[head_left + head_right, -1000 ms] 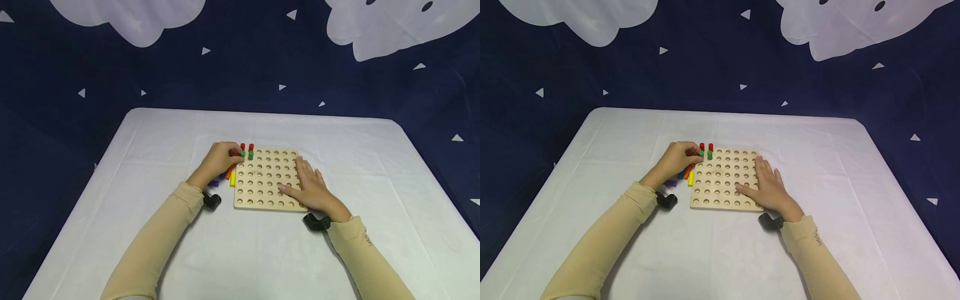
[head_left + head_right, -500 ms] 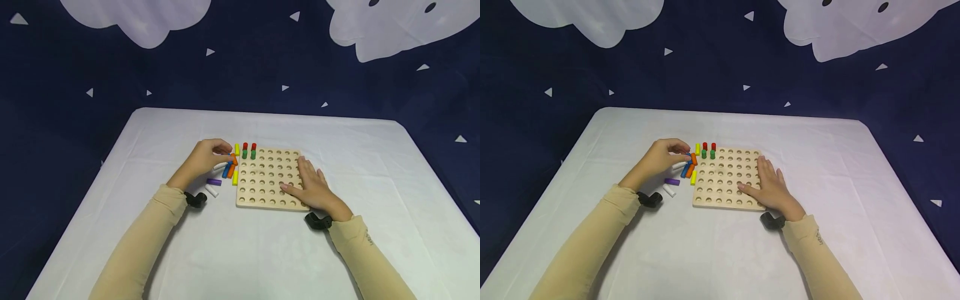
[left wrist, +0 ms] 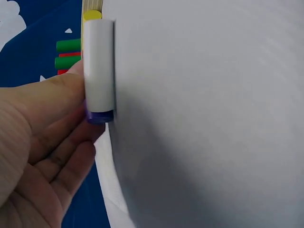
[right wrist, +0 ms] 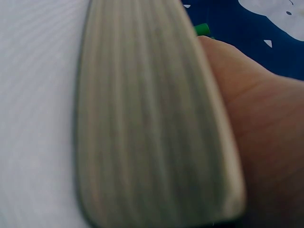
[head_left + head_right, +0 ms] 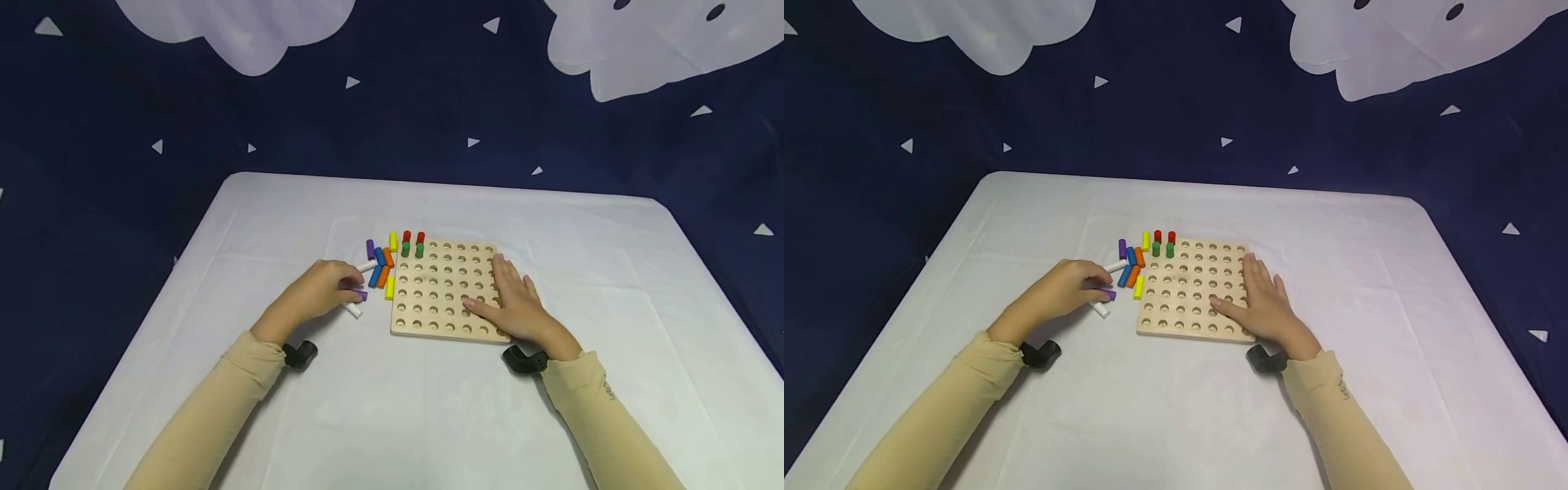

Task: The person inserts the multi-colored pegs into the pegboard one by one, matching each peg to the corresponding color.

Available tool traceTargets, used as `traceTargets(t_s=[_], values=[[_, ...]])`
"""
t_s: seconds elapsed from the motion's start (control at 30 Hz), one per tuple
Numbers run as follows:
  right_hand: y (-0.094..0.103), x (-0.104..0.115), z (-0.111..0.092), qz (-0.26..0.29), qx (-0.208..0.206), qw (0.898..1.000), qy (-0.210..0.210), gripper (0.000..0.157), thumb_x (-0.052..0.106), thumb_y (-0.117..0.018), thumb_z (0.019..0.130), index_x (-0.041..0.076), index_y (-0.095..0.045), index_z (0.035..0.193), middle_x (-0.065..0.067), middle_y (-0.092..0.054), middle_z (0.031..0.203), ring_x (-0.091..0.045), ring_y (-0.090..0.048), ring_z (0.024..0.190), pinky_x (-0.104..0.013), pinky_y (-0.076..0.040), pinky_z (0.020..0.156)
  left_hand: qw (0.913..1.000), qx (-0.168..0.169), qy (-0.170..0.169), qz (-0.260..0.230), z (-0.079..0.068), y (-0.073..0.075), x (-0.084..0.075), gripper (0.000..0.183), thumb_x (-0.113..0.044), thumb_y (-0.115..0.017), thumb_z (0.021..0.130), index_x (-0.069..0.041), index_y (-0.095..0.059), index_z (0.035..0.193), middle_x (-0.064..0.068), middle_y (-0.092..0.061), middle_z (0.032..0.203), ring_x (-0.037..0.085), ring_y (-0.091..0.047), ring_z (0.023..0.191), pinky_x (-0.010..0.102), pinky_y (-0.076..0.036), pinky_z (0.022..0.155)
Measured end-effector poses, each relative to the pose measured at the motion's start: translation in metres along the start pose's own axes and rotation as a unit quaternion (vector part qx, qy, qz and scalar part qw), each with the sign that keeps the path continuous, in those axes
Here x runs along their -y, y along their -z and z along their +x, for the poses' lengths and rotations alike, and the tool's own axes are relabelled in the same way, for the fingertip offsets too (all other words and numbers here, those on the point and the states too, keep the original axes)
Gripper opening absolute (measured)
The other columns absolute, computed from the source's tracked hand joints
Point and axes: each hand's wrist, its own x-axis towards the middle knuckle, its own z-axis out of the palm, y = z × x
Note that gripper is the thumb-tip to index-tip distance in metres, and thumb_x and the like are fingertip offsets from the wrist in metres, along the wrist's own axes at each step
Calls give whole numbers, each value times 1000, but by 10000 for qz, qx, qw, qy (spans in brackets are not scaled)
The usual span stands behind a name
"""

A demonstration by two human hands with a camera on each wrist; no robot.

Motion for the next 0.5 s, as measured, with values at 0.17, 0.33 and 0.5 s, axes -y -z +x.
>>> traceTargets(t_s=[0.17,0.33,0.5], values=[[-2,-2,-1,42,-9,10000,-4,114,70,-54,90,9,16,156,-13,11,166,-36,8,154,-62,9,120,9993,173,-82,330,3,-2,-2,21,-16,-80,84,-8,-75,103,1,-73,96,16,-61,88,35,-53,87],[-1,-2,0,49,4,10000,14,113,69,-53,90,10,17,156,-12,12,166,-36,9,154,-62,10,119,9972,217,-255,676,4,-2,-5,23,-17,-80,83,-8,-76,104,3,-72,98,18,-63,91,38,-53,89],[-1,-1,0,57,-1,10000,1,113,69,-54,90,11,17,156,-11,12,166,-35,9,154,-62,10,120,9946,178,-572,848,6,-3,-6,20,-14,-79,84,-7,-77,103,5,-71,96,18,-63,89,36,-54,86]])
